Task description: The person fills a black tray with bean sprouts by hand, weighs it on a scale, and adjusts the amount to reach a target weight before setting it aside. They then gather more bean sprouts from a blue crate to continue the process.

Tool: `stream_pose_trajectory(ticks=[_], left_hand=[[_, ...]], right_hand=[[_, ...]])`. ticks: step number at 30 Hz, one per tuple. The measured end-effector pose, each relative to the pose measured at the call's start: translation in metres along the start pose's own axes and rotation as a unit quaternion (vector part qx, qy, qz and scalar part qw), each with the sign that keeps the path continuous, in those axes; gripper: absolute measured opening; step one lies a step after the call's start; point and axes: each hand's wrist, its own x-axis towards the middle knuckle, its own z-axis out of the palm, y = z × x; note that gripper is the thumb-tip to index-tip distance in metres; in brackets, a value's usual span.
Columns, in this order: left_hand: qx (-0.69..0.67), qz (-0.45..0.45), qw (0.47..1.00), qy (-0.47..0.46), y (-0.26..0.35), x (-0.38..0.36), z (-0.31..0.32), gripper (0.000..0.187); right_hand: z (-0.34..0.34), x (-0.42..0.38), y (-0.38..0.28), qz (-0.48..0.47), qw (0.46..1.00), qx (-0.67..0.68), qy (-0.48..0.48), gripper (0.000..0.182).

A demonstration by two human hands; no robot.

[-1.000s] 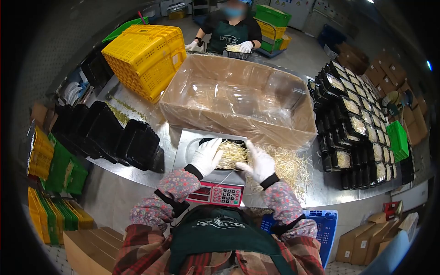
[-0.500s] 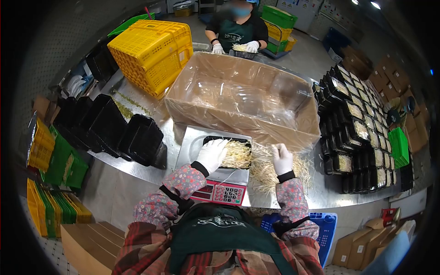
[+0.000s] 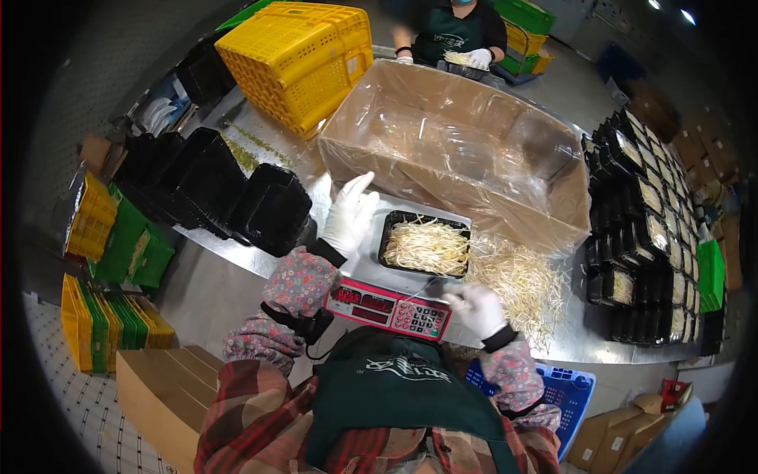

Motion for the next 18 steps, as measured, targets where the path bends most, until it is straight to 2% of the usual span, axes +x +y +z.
stream_pose_trajectory(ticks=[2,3,4,5,8,9,10,12,13,15,16,18], left_hand=[[0.0,0.06,0.998,-0.001,-0.001,-0.006,0.015,0.044],[-0.003,0.055,0.998,-0.024,0.002,-0.008,0.02,0.047],[-0.041,0.004,0.997,-0.063,0.005,-0.01,0.024,0.051],[-0.014,0.005,0.997,-0.076,0.006,-0.013,0.022,0.054],[0.017,-0.014,0.994,-0.107,0.01,-0.021,-0.003,0.061],[0.028,-0.028,0.992,-0.121,0.004,-0.023,-0.013,0.066],[0.01,-0.017,0.994,-0.108,-0.014,-0.03,-0.018,0.072],[0.05,-0.043,0.987,-0.144,-0.008,-0.035,-0.034,0.084],[0.087,-0.028,0.985,-0.149,-0.021,-0.042,-0.031,0.088],[0.135,0.01,0.977,-0.166,-0.025,-0.042,-0.018,0.096],[0.145,0.032,0.973,-0.178,-0.014,-0.038,-0.009,0.101],[0.146,0.088,0.963,-0.209,0.001,-0.028,0.018,0.106]], right_hand=[[0.041,0.015,-0.025,-0.088,0.994,-0.007,-0.068,0.027],[0.06,0.021,-0.032,-0.111,0.989,-0.027,-0.089,0.029],[0.076,0.023,-0.031,-0.134,0.984,-0.047,-0.109,0.031],[0.091,0.02,-0.019,-0.154,0.983,-0.037,-0.09,0.025],[0.06,0.007,0.013,-0.101,0.983,-0.083,-0.133,0.018],[0.047,-0.004,0.034,-0.109,0.985,-0.094,-0.091,0.012],[0.031,-0.015,0.054,-0.067,0.988,-0.099,-0.098,0.015],[-0.01,-0.04,0.086,0.066,0.969,-0.171,-0.164,0.032],[-0.022,-0.043,0.097,0.073,0.968,-0.179,-0.158,0.032],[-0.035,-0.041,0.112,0.111,0.982,-0.153,-0.029,0.057],[-0.043,-0.028,0.101,0.114,0.981,-0.156,-0.022,0.057],[-0.052,0.021,0.057,0.105,0.993,-0.04,0.028,0.081]])
